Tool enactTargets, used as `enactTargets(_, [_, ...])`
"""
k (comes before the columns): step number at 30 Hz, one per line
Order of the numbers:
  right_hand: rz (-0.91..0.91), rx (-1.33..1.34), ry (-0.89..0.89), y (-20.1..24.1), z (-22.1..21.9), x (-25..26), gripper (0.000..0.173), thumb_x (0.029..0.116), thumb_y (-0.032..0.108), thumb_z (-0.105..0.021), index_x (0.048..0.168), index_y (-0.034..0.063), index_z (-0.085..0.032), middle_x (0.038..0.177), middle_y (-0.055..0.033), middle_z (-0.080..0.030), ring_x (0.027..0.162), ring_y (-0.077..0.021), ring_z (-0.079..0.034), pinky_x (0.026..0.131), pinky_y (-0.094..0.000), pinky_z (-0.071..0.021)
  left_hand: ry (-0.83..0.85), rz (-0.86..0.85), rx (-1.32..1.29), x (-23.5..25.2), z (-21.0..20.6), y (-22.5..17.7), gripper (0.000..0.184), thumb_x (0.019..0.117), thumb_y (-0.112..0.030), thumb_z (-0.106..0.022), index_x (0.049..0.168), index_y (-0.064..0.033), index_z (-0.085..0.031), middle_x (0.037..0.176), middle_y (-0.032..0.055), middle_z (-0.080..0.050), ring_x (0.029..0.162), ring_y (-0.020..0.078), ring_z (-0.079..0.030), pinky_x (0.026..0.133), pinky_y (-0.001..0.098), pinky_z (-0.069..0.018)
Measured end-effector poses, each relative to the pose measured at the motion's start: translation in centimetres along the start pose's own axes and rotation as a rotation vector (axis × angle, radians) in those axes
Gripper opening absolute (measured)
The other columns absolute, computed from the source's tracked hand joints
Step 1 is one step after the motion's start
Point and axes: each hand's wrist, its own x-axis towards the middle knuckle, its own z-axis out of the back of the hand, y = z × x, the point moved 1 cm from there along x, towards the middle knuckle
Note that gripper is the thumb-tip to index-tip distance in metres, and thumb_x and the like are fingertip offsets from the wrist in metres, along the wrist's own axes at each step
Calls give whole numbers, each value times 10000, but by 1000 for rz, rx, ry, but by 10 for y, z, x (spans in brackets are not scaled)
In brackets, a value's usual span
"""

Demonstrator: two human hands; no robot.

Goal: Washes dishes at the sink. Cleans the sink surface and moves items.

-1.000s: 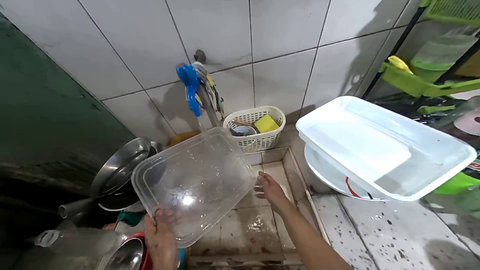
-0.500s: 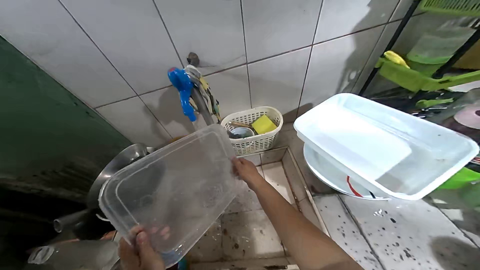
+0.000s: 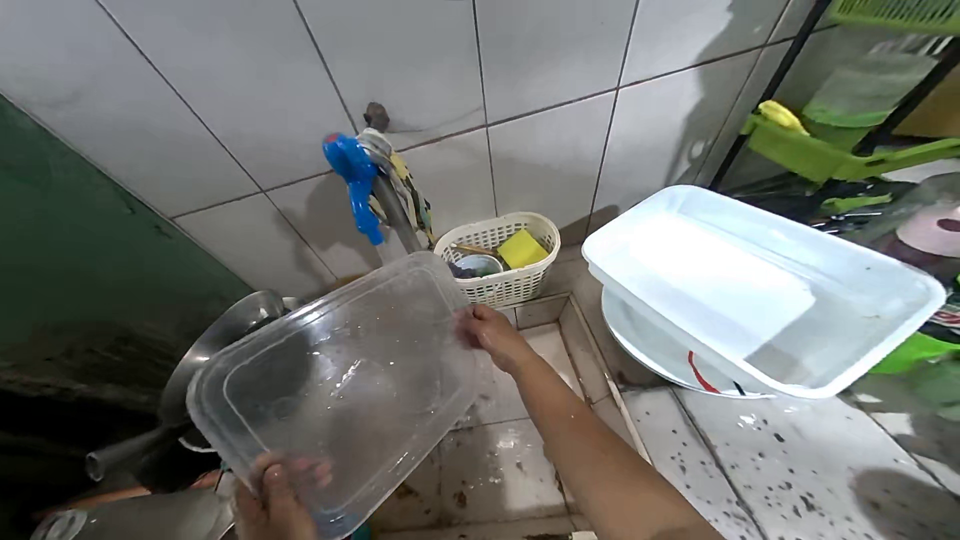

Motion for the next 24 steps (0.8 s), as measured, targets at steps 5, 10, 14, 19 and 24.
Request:
enactTargets(5, [90,65,143,4,11,-1,409,941,-70,-568,1344,-3,-558,1117,-127,-657,904,-150,-640,800,-328,-554,-60,168,-9,6,7,10,258,1104,-114,-324,1293,37,-412,871,0,-599,620,61,-667,581,230,-609])
enactTargets(10, [-84,118,346,21,20,-12,236,1093,164,-461,1217,1,-578,900,-51,-697,757,-145,-705,713,-316,-612,-101,349,-56,2,0,9,221,1113,-136,-331,1271,-24,-436,800,-21,-592,586,64,-649,537,230,-593])
enactTargets(14, [-108,54,347,36,28,-7,300,1102,171,-433,1337,-2,-507,981,-91,-715,808,-162,-715,720,-315,-599,-24,423,39,1,-5,5,307,1120,-171,-347,1372,-5,-406,782,17,-578,568,90,-642,524,255,-584])
enactTargets(19, [240,147,282,60,42,8,708,915,-120,-527,1555,104,-323,1420,-106,-570,1099,-167,-667,888,-339,-589,110,456,100,-5,-19,13,328,1117,-165,-361,1380,13,-441,808,61,-603,583,121,-640,536,279,-581])
enactTargets(24, [61,-38,106,91,56,-13,416,1066,54,-453,1480,92,-435,1142,-116,-702,878,-193,-738,755,-342,-633,147,536,62,0,-50,30,340,1110,-158,-399,1390,25,-458,903,106,-601,699,130,-628,659,285,-561])
